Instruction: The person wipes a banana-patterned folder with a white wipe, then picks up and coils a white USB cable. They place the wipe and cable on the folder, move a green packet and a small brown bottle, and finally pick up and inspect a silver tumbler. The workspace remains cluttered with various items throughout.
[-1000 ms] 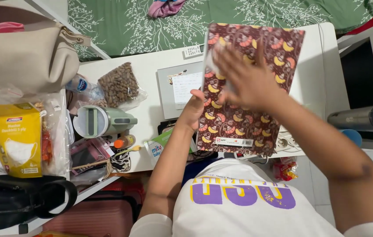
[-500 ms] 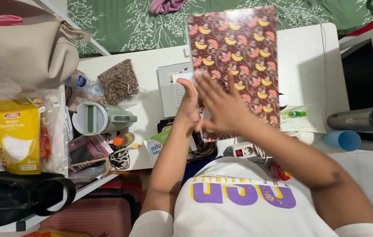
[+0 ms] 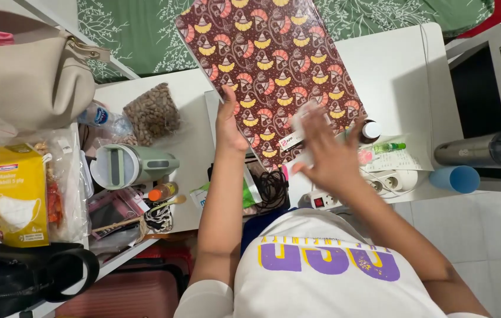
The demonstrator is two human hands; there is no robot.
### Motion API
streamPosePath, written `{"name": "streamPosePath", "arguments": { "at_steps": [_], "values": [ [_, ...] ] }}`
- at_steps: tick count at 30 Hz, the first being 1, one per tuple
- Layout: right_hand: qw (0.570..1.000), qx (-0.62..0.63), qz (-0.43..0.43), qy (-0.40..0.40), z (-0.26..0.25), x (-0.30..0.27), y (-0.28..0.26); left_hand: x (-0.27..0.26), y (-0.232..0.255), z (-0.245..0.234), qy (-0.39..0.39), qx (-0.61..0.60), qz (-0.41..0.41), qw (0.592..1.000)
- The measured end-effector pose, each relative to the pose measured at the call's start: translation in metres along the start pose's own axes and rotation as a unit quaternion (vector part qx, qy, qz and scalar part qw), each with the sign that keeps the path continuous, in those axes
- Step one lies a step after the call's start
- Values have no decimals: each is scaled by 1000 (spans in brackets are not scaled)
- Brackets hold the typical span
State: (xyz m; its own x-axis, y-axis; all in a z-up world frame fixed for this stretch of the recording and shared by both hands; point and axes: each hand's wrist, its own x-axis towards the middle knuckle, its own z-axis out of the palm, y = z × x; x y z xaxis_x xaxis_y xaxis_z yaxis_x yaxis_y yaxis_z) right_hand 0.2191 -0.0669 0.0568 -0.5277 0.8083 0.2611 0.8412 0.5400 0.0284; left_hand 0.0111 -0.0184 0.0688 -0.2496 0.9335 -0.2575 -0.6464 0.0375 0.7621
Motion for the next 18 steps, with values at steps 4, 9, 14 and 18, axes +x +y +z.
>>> {"name": "streamPosePath", "arguments": {
  "at_steps": [4,9,14,18],
  "values": [
    [988,128,80,-27,-6,8,33,57,-70,-87,-31,-41,26,998],
    [997,62,49,-19,31,7,7,41,-53,-60,-15,-40,20,999],
    [998,47,-48,-18,7,13,-48,73,-96,-114,-65,-35,15,997],
    [989,22,-64,128,3,7,-28,32,-61,-75,-157,-195,-10,968]
  ]
}}
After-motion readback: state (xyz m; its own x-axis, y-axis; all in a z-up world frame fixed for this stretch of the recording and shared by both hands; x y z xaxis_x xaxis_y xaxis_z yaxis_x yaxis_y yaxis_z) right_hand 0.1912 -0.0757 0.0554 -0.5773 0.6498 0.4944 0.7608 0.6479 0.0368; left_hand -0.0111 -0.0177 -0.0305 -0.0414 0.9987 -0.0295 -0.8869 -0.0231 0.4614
